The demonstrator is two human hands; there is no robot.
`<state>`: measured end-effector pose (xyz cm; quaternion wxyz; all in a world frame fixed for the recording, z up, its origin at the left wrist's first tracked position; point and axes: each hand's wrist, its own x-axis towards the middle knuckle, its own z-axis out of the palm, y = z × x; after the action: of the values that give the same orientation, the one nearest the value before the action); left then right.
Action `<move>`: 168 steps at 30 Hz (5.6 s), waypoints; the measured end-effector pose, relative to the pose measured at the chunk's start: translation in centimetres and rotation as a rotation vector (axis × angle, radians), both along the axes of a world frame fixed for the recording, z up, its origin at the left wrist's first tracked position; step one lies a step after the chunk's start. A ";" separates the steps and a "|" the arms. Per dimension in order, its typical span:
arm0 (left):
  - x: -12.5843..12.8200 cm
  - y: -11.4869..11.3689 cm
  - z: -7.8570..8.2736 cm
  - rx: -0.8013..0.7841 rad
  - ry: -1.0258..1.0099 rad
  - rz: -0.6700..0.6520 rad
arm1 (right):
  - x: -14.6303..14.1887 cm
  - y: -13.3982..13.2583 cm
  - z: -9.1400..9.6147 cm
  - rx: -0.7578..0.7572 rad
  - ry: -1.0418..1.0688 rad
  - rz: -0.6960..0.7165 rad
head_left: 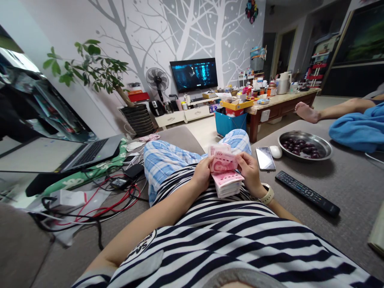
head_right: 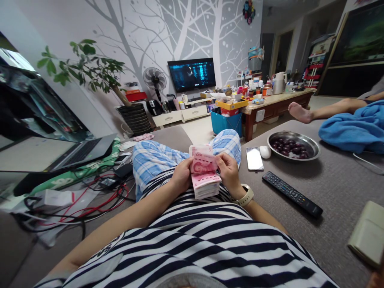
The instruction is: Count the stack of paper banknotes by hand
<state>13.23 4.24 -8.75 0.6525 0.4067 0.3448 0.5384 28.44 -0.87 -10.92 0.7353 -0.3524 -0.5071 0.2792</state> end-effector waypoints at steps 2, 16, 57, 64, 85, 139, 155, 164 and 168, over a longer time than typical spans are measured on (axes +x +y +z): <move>0.0 0.1 -0.1 0.005 0.004 0.003 | 0.0 0.0 -0.1 -0.001 -0.004 0.005; 0.0 0.1 -0.1 0.004 0.021 -0.008 | 0.0 0.1 -0.2 -0.005 -0.003 0.006; -0.3 0.5 -0.6 0.011 -0.011 -0.047 | -0.2 -0.5 0.4 -0.004 0.029 0.072; -0.3 0.4 -0.5 0.012 -0.039 -0.066 | -0.2 -0.4 0.4 -0.012 0.021 0.084; -0.3 -0.3 -0.2 0.015 0.022 -0.071 | -0.1 0.0 0.5 -0.072 -0.017 0.063; -0.1 0.7 -0.5 0.040 0.048 -0.027 | 0.1 -0.2 0.3 -0.012 -0.103 -0.017; 0.0 0.3 -0.1 0.004 0.040 0.005 | 0.1 -0.2 0.4 -0.018 -0.102 -0.009; 0.0 0.2 -0.2 0.011 0.054 -0.001 | 0.1 -0.1 0.1 -0.021 -0.103 -0.004; 0.0 0.0 0.0 0.004 0.030 -0.011 | 0.2 0.0 0.0 -0.014 -0.099 0.006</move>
<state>13.26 4.20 -8.74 0.6495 0.4178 0.3514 0.5293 28.59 -0.86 -10.94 0.7060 -0.3696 -0.5418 0.2672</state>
